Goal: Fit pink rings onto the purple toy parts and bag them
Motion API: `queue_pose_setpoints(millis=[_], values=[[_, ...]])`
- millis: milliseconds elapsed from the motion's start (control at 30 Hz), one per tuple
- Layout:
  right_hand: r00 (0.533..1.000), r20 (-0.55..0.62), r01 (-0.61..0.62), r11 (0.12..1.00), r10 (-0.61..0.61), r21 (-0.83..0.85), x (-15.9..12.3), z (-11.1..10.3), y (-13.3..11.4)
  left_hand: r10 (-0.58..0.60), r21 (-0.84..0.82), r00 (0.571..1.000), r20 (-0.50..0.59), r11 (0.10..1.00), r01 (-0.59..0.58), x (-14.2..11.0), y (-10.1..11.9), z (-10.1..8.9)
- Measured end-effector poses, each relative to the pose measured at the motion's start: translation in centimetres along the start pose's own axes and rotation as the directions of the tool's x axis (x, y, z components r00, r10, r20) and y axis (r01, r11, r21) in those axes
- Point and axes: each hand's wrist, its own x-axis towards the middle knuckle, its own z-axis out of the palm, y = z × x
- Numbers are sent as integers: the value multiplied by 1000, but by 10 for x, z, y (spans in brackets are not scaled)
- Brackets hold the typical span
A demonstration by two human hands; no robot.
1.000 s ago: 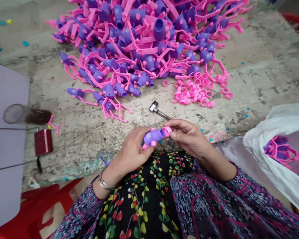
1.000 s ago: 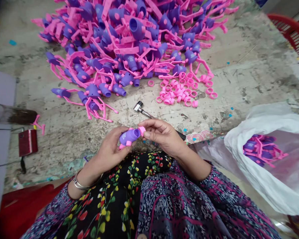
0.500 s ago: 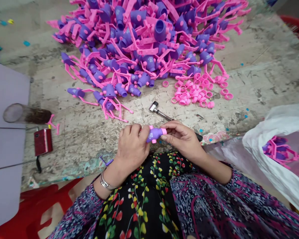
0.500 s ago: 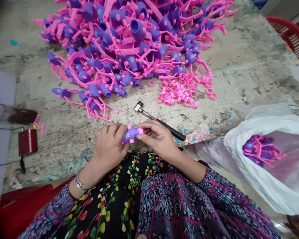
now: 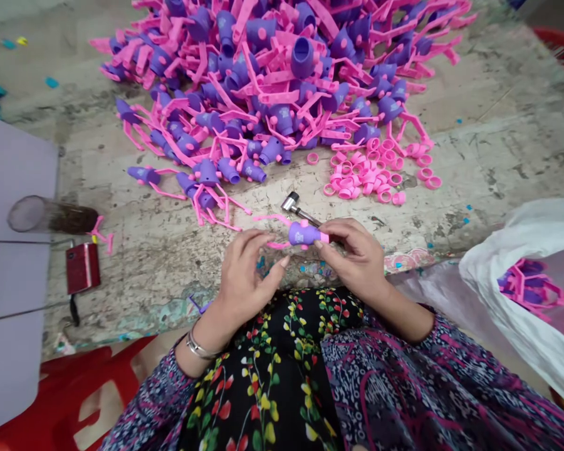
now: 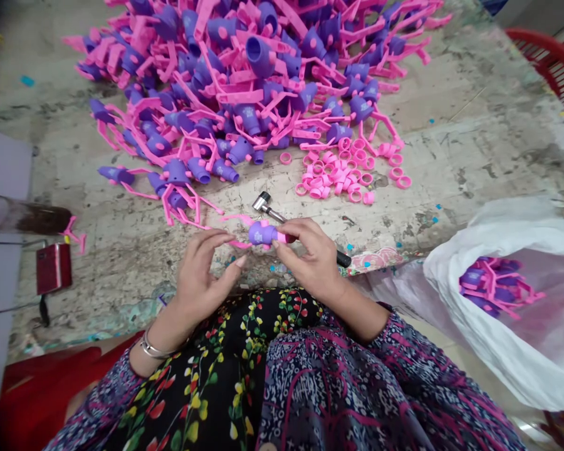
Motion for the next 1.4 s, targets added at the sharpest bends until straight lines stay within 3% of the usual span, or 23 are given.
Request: queue_pose_setpoints(millis=[167,300,367,500,633,800,967,1267,1400], values=[[973,66,227,972,-223,-61,-2,-1,-11,-65,-132,979,194,987,92,6,-8,4],[940,152,311,950,-306,-8,-5,2,-19,-92,-268,912,399,940,213,20,-9,7],[934,169,319,948,-315,2,-5,3,-20,-114,-384,861,496,860,335,26,-8,8],[941,193,282,959,-278,6,-4,0,-21,-131,-551,752,646,601,579,30,-5,13],[941,270,194,979,-205,64,1,-6,-21,-189,-603,730,657,449,659,26,-1,13],[934,335,98,990,-128,105,5,-13,-20,-253,-555,672,696,404,727,18,0,10],[926,362,82,993,-107,83,5,-13,-19,-212,-577,657,724,338,744,13,-2,12],[959,280,30,997,-48,67,3,-11,-17,-290,-566,685,669,399,721,5,5,12],[958,280,34,997,-53,69,1,-9,-13,-340,-536,708,619,476,697,4,12,7]])
